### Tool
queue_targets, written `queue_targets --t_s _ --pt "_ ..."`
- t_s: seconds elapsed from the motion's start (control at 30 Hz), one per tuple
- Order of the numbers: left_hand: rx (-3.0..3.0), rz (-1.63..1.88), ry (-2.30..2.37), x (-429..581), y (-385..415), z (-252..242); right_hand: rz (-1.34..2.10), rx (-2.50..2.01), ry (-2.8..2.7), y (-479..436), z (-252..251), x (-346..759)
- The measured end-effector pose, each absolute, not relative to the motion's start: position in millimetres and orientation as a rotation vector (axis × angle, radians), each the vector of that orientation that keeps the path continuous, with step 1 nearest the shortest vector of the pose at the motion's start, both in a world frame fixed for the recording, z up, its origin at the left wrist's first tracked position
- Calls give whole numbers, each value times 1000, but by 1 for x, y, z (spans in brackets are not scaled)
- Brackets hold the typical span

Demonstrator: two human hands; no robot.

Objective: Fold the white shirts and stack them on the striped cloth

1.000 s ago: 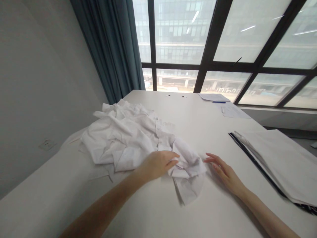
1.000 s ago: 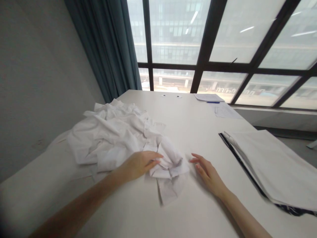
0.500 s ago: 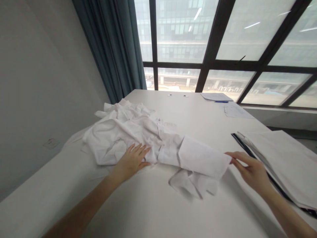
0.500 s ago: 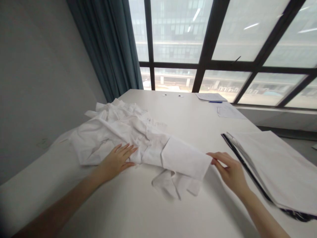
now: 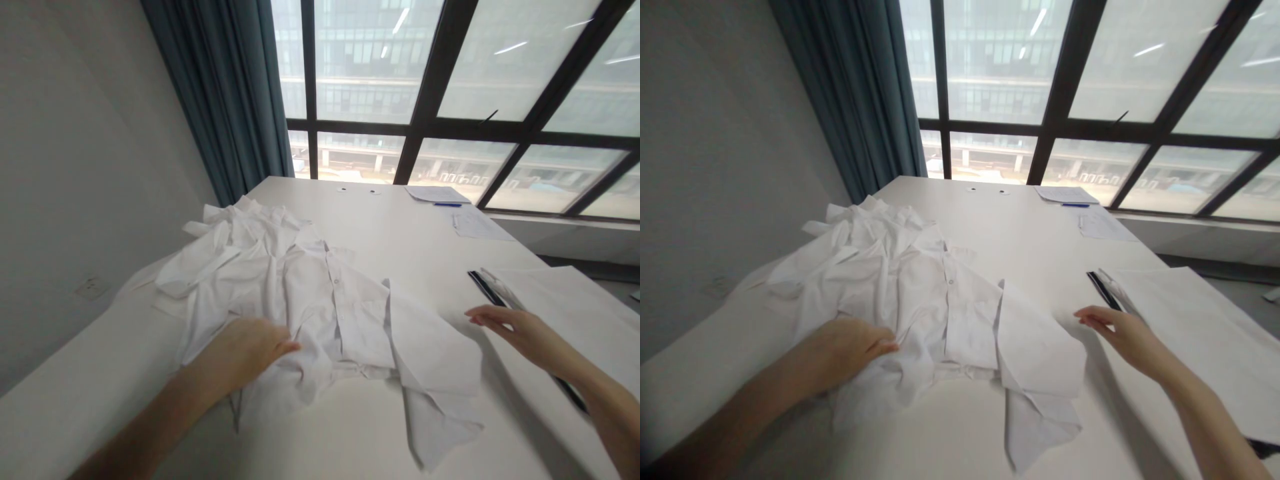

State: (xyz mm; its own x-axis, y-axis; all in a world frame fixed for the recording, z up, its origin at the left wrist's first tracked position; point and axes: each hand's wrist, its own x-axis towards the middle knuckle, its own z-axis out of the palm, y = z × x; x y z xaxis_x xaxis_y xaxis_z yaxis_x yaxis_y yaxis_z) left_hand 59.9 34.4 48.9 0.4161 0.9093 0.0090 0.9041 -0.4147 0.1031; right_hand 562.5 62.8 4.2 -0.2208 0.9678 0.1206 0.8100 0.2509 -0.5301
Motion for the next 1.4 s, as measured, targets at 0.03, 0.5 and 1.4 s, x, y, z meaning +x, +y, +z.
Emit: queue_targets --t_s 0.03,0.5,1.4 --pt "2619 25 1662 62 47 57 474 -1605 -2100 68 12 551" --pt "2219 540 2202 84 191 2 745 -1133 -2209 148 -20 358" --pt "1974 575 985 116 149 58 1293 -790 -1494 136 -38 346"
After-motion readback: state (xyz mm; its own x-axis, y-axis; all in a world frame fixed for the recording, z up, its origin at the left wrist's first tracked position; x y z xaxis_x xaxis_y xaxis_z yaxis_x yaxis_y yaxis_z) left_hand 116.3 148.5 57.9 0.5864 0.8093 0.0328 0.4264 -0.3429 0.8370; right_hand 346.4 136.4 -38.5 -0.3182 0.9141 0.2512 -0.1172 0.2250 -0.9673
